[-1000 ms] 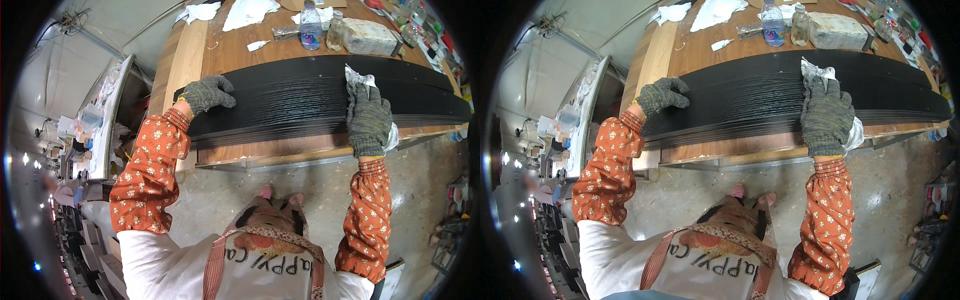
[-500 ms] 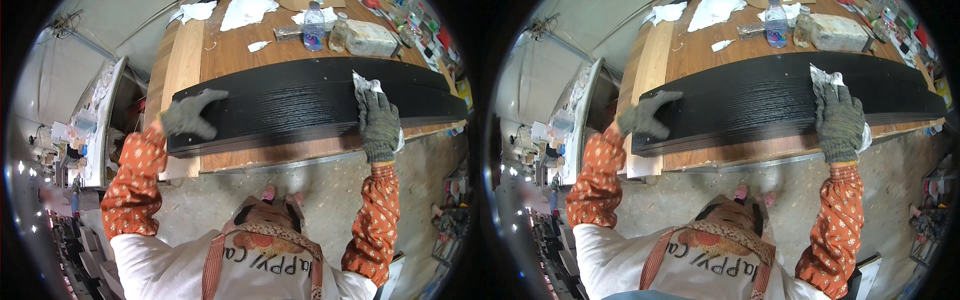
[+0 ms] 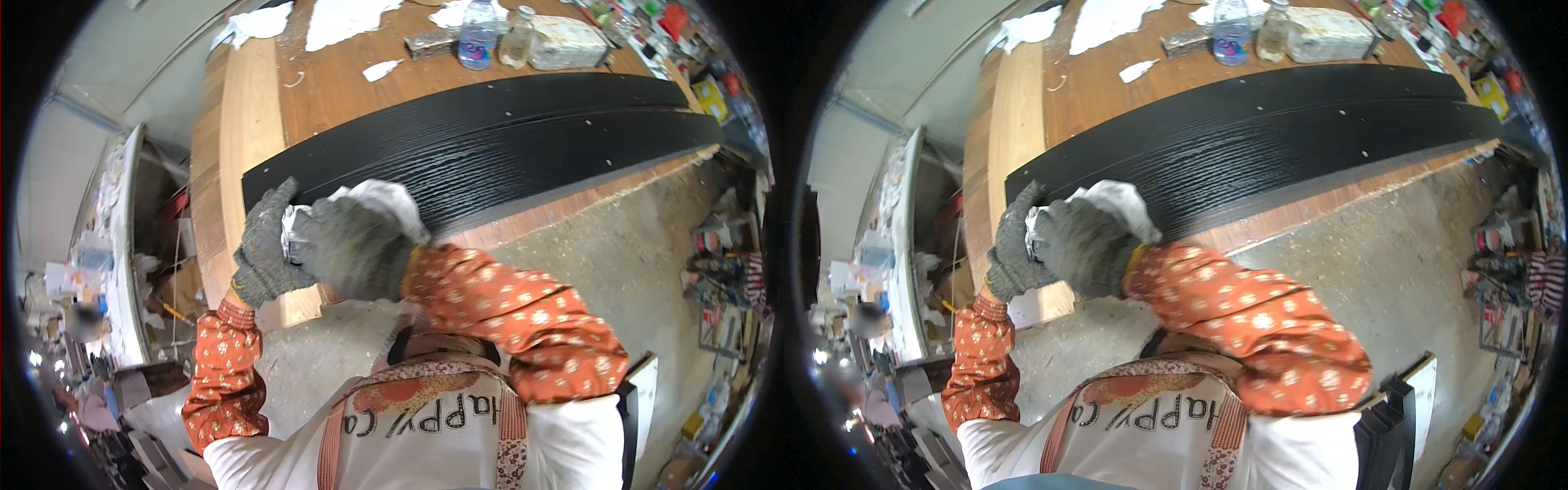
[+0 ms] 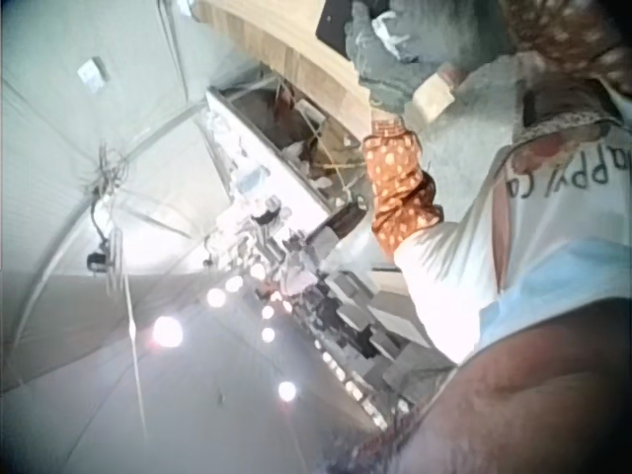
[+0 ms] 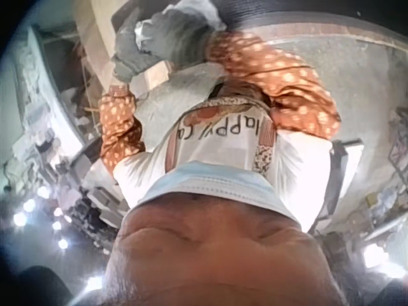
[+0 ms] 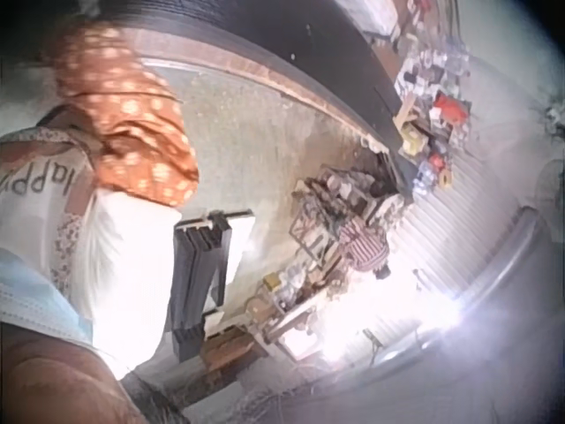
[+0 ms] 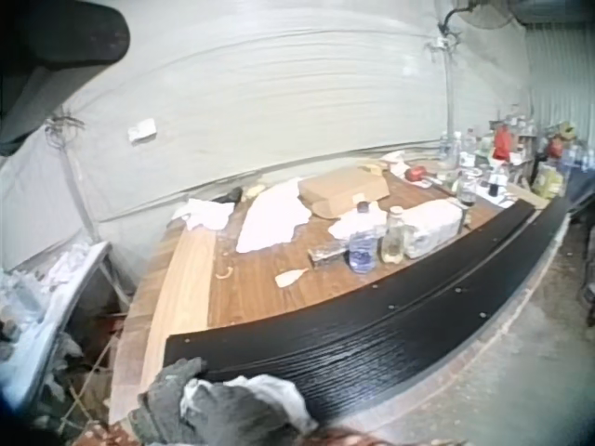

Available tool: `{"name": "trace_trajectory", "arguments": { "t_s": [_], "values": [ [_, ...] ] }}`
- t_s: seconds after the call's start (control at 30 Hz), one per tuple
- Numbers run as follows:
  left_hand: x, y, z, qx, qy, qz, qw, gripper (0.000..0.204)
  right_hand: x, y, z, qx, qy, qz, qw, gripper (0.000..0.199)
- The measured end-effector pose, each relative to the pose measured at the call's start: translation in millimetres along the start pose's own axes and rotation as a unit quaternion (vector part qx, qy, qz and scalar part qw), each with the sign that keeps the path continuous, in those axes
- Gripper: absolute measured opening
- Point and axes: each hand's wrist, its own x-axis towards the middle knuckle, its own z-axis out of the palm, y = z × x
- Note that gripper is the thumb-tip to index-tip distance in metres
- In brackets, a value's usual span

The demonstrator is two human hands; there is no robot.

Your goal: The person polishes black panels by rubbing their surfaces and edges with sponges and cloths, applying liquid from a bottle onto a cloth to wipe the surfaces, and scraping corners with a metal tool.

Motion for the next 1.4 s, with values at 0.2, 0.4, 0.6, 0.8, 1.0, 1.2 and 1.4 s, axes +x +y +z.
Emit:
{"name": "trace_trajectory", "arguments": {
  "t_s": [0.2, 0.4, 0.6, 0.8, 1.0, 1.2, 1.4],
  "values": [
    [0, 20, -7, 0.053, 0.049, 0.032, 0.997, 0.107, -153, 150, -75, -0.272, -0.044, 0.241, 0.931, 0.04],
    [5, 26, -6, 0.027, 0.037, 0.011, 0.999, 0.112, -71, 122, -37, -0.043, 0.066, 0.162, 0.984, 0.025],
    [11, 32, -7, -0.086, 0.067, -0.019, 0.994, 0.119, 40, 13, 14, -0.058, 0.082, 0.131, 0.986, 0.022],
    [-2, 28, 0, 0.031, 0.035, 0.003, 0.999, 0.112, -166, 130, -71, -0.225, -0.047, 0.395, 0.889, 0.049],
    [1, 27, 5, 0.034, 0.073, 0.056, 0.995, 0.106, -220, 130, -62, -0.292, 0.009, 0.532, 0.795, 0.045],
    [-11, 17, 2, 0.045, 0.06, 0.043, 0.996, 0.106, -156, 78, -68, -0.213, -0.013, 0.217, 0.953, 0.03],
    [2, 14, 7, 0.053, 0.042, 0.035, 0.997, 0.108, -210, 163, -122, -0.071, -0.033, 0.481, 0.873, 0.034]
  ]
}}
